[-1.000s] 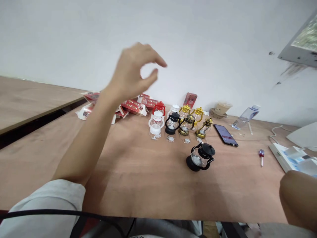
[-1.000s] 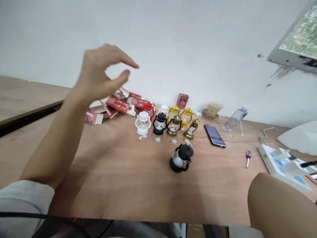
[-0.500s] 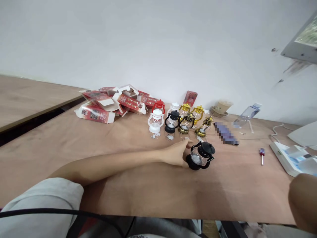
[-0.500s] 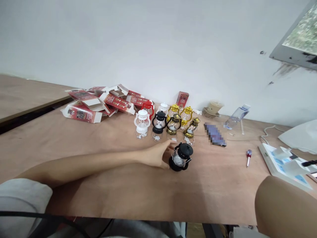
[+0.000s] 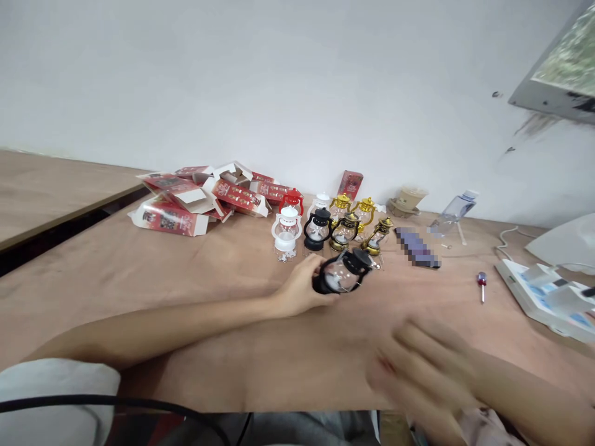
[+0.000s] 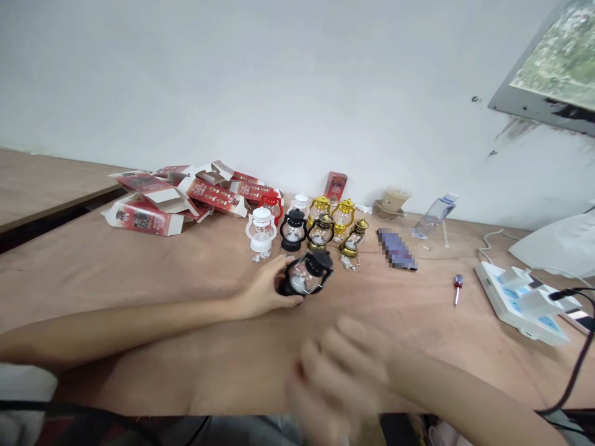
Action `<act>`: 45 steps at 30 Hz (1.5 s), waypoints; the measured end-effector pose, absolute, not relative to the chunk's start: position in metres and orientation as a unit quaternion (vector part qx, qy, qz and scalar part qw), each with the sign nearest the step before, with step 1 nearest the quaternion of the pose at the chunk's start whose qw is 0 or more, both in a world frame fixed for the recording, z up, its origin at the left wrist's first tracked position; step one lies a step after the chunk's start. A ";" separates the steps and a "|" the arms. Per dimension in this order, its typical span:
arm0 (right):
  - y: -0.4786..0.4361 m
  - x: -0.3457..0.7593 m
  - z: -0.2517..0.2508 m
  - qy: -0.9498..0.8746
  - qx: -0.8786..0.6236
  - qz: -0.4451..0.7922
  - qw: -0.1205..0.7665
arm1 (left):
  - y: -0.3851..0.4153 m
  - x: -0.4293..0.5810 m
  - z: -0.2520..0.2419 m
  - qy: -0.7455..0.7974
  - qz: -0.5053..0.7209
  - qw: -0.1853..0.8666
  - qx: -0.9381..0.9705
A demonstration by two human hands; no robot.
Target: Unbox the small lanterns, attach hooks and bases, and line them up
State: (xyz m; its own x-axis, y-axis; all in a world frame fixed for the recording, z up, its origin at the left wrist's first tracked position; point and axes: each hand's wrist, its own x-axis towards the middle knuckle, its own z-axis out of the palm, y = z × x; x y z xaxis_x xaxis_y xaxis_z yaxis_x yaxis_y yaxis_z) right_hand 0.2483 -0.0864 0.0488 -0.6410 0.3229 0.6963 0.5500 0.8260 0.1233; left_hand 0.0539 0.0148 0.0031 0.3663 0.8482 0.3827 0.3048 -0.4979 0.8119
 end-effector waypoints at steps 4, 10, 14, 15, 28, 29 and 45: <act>-0.027 0.218 0.030 -0.846 -0.211 -0.260 0.415 | 0.000 0.021 0.012 0.436 0.428 0.295 0.735; -0.026 0.197 0.009 -0.863 -0.307 -0.104 0.387 | -0.014 0.007 0.020 0.496 0.389 0.277 0.725; -0.033 0.192 0.000 -0.861 -0.345 0.010 0.373 | -0.016 0.002 0.018 0.491 0.375 0.280 0.735; -0.033 0.192 -0.001 -0.857 -0.352 0.030 0.376 | -0.016 0.000 0.017 0.488 0.378 0.283 0.734; 0.015 0.219 -0.001 -0.693 -0.481 0.287 0.455 | -0.005 -0.013 0.012 0.397 0.411 0.570 0.591; 0.016 0.219 -0.002 -0.710 -0.481 0.292 0.423 | -0.005 -0.015 0.010 0.392 0.409 0.575 0.590; 0.005 0.215 -0.004 -0.735 -0.463 0.262 0.421 | -0.008 -0.011 0.010 0.374 0.388 0.605 0.586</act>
